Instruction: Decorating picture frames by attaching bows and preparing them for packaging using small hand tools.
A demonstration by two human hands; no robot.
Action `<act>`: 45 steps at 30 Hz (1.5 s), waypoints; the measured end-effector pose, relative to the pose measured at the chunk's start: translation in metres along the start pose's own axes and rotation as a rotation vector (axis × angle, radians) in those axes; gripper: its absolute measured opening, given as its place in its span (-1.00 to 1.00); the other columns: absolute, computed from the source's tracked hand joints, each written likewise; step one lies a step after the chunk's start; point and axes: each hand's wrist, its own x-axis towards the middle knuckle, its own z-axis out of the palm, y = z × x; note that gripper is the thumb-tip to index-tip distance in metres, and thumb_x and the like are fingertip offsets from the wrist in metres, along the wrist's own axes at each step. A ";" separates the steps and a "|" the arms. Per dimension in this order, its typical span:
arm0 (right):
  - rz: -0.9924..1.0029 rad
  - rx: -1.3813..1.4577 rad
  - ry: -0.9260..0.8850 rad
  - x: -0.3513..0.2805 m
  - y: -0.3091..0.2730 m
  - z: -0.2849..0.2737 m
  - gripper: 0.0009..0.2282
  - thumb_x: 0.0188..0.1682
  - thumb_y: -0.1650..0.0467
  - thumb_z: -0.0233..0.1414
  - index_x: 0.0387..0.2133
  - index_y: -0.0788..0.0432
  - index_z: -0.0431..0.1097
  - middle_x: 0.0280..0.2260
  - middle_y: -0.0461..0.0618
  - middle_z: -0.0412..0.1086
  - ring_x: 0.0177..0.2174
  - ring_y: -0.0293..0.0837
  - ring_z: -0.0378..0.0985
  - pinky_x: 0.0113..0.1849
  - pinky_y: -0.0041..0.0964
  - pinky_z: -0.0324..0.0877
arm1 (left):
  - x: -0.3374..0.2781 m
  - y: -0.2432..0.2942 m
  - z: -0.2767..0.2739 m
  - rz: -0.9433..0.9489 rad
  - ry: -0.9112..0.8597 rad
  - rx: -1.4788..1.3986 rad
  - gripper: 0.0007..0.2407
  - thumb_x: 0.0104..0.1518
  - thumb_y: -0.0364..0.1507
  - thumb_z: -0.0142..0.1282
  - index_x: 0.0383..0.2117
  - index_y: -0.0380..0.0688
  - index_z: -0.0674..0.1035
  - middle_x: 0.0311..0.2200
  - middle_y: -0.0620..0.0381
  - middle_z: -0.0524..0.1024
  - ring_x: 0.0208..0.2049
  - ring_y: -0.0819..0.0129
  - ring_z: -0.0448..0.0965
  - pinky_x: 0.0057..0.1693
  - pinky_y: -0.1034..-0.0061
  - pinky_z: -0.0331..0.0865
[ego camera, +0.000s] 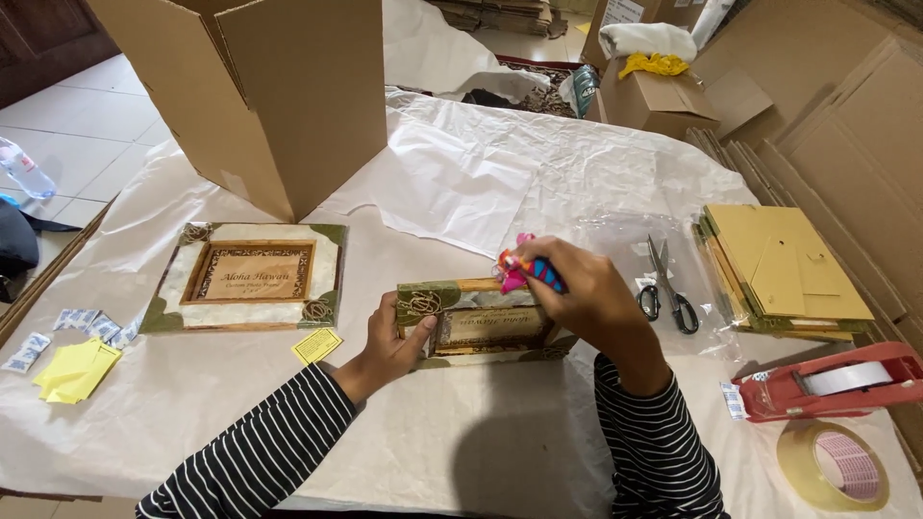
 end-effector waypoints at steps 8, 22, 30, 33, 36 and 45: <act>-0.001 0.169 -0.192 0.014 -0.024 -0.020 -0.88 -0.06 0.45 0.19 -0.28 0.23 0.51 -0.21 0.22 0.57 -0.20 0.23 0.65 -0.16 0.10 0.53 | 0.003 0.002 -0.003 -0.003 -0.017 0.003 -0.77 0.18 -0.49 0.18 -0.13 -0.29 0.41 -0.44 -0.13 0.61 -0.43 0.08 0.68 -0.25 0.25 0.52; 0.146 0.191 -0.307 0.005 0.009 -0.044 -0.85 -0.06 0.51 0.11 -0.28 0.15 0.62 -0.15 0.10 0.61 -0.09 0.19 0.63 -0.03 0.10 0.46 | 0.000 -0.002 -0.004 -0.026 -0.029 0.023 -0.76 0.19 -0.49 0.17 -0.11 -0.27 0.39 -0.41 -0.12 0.61 -0.38 0.04 0.69 -0.22 0.24 0.53; 0.337 0.114 -0.294 0.013 0.000 -0.024 -0.81 0.02 0.40 0.10 -0.11 0.04 0.54 -0.20 0.15 0.60 -0.39 -0.02 0.69 -0.18 -0.09 0.56 | 0.003 0.000 -0.004 -0.070 0.004 0.027 -0.77 0.21 -0.50 0.14 -0.09 -0.27 0.38 -0.38 -0.12 0.60 -0.33 0.07 0.67 -0.17 0.22 0.52; 0.309 0.150 -0.267 0.018 -0.018 -0.009 -0.83 0.04 0.40 0.09 -0.13 0.12 0.54 -0.26 0.27 0.59 -0.42 0.10 0.70 -0.28 -0.07 0.61 | 0.000 -0.002 -0.004 -0.082 0.006 0.014 -0.77 0.21 -0.50 0.15 -0.10 -0.28 0.38 -0.37 -0.15 0.60 -0.30 0.06 0.67 -0.17 0.20 0.51; 0.147 0.202 -0.193 0.019 -0.034 0.004 -0.83 0.05 0.40 0.08 -0.14 0.16 0.53 -0.26 0.23 0.59 -0.32 0.15 0.70 -0.26 -0.12 0.62 | 0.000 0.001 -0.002 -0.080 0.007 -0.001 -0.78 0.22 -0.49 0.14 -0.11 -0.28 0.39 -0.37 -0.14 0.59 -0.30 0.05 0.68 -0.17 0.21 0.51; -0.025 0.107 -0.155 0.026 -0.042 0.010 -0.85 0.08 0.44 0.05 -0.18 0.21 0.54 -0.19 0.25 0.57 -0.20 0.13 0.67 -0.13 -0.07 0.58 | -0.001 0.000 -0.003 -0.047 -0.003 0.011 -0.77 0.19 -0.51 0.17 -0.11 -0.28 0.40 -0.38 -0.13 0.61 -0.33 0.05 0.69 -0.18 0.23 0.51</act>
